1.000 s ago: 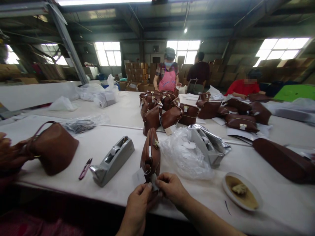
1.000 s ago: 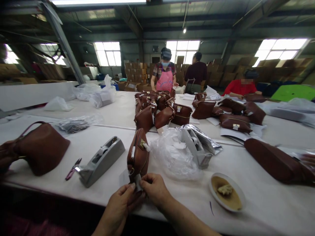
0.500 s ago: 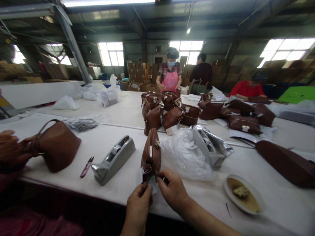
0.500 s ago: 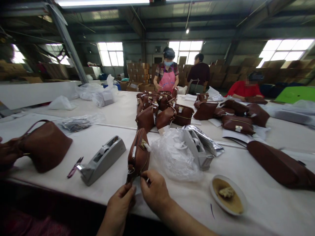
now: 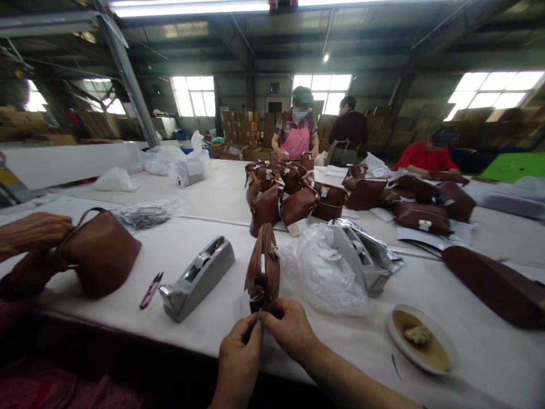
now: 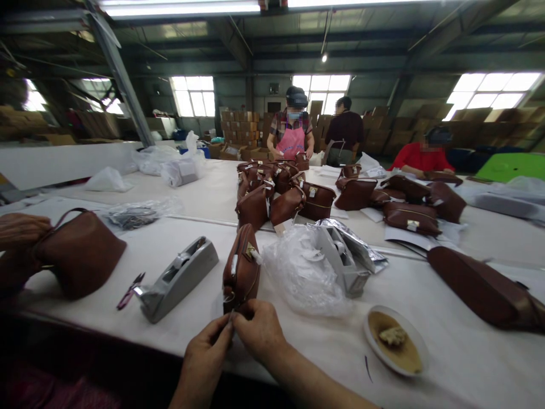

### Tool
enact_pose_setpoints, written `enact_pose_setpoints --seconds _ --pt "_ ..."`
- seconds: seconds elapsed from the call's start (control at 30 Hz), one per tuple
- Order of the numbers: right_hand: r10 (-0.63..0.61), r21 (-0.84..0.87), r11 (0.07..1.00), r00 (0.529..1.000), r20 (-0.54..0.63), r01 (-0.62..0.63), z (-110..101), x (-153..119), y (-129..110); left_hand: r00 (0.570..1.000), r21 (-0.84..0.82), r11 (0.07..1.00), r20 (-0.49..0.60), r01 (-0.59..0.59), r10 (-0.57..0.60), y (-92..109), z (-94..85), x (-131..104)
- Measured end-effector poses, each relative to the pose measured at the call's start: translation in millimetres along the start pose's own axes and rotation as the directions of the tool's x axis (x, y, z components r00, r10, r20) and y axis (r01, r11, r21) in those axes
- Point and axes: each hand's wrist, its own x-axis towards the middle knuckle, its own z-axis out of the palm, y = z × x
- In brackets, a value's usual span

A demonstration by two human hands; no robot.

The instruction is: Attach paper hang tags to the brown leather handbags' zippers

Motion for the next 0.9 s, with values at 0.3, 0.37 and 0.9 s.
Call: enact_pose_setpoints --seconds 0.3,0.37,0.9 --pt "-0.050 -0.100 0.994 0.997 -0.062 0.044 -10 -7 7 0.968 -0.355 0.900 0.090 0.252 -0.236 4 4.3 0" --pt "-0.038 -0.058 0.998 0.998 -0.050 0.035 -11 -8 12 0.962 -0.387 0.880 0.087 0.273 -0.260 7 5.1 0" --pt "-0.004 0.179 0.984 1.000 -0.017 0.007 -7 -4 12 0.970 -0.388 0.890 0.068 0.240 -0.232 1 11.4 0"
